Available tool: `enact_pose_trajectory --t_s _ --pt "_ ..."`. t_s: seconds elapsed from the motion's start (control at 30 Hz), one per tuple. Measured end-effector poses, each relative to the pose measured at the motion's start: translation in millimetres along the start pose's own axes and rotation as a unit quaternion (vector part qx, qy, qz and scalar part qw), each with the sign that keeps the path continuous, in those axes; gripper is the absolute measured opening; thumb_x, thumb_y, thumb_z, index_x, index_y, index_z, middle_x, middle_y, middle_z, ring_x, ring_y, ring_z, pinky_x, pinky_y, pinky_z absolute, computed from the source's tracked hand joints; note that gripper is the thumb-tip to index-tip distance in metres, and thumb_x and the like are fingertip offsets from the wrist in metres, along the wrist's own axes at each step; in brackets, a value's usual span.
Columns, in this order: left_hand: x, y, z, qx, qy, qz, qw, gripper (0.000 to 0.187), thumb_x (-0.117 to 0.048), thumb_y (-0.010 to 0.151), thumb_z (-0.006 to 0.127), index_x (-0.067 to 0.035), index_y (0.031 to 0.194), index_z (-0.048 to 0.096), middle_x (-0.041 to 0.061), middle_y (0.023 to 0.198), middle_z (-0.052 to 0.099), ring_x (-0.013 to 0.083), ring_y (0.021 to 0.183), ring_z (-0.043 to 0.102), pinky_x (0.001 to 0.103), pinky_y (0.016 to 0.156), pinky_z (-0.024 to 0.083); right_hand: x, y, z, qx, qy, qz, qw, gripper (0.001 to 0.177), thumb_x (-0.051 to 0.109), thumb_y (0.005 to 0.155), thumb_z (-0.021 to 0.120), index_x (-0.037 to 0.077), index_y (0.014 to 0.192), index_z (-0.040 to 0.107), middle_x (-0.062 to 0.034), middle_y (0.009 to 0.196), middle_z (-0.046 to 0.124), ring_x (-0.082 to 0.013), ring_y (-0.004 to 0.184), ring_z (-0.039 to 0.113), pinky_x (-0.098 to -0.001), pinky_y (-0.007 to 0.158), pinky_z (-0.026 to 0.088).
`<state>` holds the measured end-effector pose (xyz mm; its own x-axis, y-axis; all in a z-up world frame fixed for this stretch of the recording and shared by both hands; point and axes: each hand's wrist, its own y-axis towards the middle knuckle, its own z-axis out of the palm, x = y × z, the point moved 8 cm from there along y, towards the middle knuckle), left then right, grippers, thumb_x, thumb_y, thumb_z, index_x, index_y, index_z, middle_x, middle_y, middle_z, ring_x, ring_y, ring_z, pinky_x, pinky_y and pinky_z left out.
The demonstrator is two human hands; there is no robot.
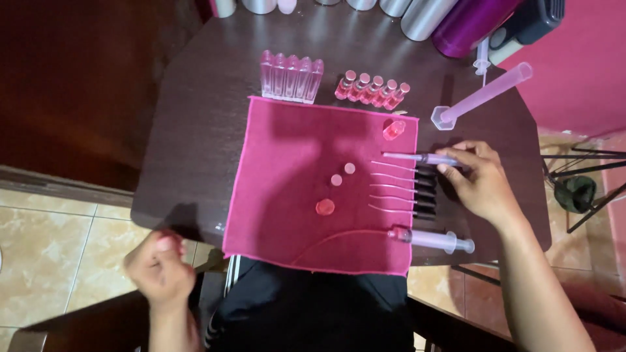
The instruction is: Using a syringe to fill small vials with pink liquid and capping them on a workspace.
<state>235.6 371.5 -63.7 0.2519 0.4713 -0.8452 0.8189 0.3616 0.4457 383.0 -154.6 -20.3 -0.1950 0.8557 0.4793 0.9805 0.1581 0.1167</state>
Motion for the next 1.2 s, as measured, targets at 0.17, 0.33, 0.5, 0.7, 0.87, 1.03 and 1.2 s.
enact_pose_trajectory --t_s 0.17,0.33,0.5,0.7,0.87,1.03,1.2 --pt "11 8 4 -0.055 0.014 -0.030 0.998 0.061 -0.035 0.116 0.039 0.002 0.071 0.058 0.012 0.065 0.057 0.0186 0.058 0.051 0.031 0.057 0.032 -17 6 14 0.024 -0.014 0.019 0.999 0.033 0.021 0.095 0.073 0.023 0.128 0.074 -0.0069 0.131 0.055 -0.0284 0.130 0.048 -0.0433 0.118 0.029" --pt "-27 22 31 0.000 0.038 0.026 0.999 0.053 -0.025 0.113 0.037 0.002 0.077 0.066 0.011 0.066 0.060 0.0211 0.059 0.056 0.035 0.061 0.040 -21 13 8 0.065 0.005 0.059 0.996 0.038 0.025 0.091 0.074 0.025 0.129 0.072 -0.0056 0.137 0.055 -0.0278 0.135 0.047 -0.0440 0.120 0.028" --pt "-65 35 63 0.092 0.079 0.122 0.985 0.043 -0.016 0.109 0.037 -0.004 0.077 0.062 0.008 0.071 0.062 0.0267 0.062 0.060 0.040 0.064 0.044 -26 14 6 0.059 0.025 0.057 0.996 0.031 0.018 0.089 0.077 0.022 0.120 0.075 -0.0037 0.135 0.059 -0.0241 0.134 0.049 -0.0391 0.120 0.030" --pt "-87 39 85 0.126 0.106 0.178 0.970 0.041 -0.018 0.107 0.039 -0.006 0.076 0.062 0.005 0.068 0.064 0.0216 0.057 0.058 0.038 0.059 0.044 -21 13 5 0.065 0.029 0.080 0.994 0.029 0.021 0.090 0.076 0.022 0.118 0.076 -0.0041 0.136 0.058 -0.0255 0.136 0.047 -0.0418 0.119 0.030" --pt "-93 32 102 0.185 0.077 0.165 0.966 0.016 -0.001 0.088 0.044 -0.010 0.085 0.058 0.002 0.070 0.054 0.0219 0.059 0.052 0.038 0.058 0.042 -13 12 -9 0.035 0.060 0.072 0.995 0.034 0.020 0.092 0.074 0.017 0.126 0.071 -0.0092 0.136 0.058 -0.0215 0.135 0.052 -0.0349 0.120 0.031" --pt "-113 29 130 0.272 0.090 0.118 0.951 0.022 -0.002 0.080 0.061 -0.010 0.101 0.063 0.000 0.080 0.062 0.0162 0.064 0.059 0.035 0.059 0.054 36 -6 -30 -0.038 0.054 0.011 0.998 0.026 0.010 0.099 0.071 0.006 0.125 0.071 -0.0149 0.134 0.060 -0.0267 0.134 0.055 -0.0397 0.120 0.037" --pt "-121 27 156 0.315 0.143 0.115 0.931 0.037 -0.031 0.091 0.072 -0.012 0.123 0.065 0.003 0.095 0.062 0.0218 0.085 0.066 0.041 0.070 0.060 112 -13 -13 -0.015 0.049 -0.046 0.998 0.022 0.016 0.094 0.073 0.009 0.114 0.075 -0.0119 0.119 0.068 -0.0266 0.116 0.064 -0.0414 0.106 0.046"
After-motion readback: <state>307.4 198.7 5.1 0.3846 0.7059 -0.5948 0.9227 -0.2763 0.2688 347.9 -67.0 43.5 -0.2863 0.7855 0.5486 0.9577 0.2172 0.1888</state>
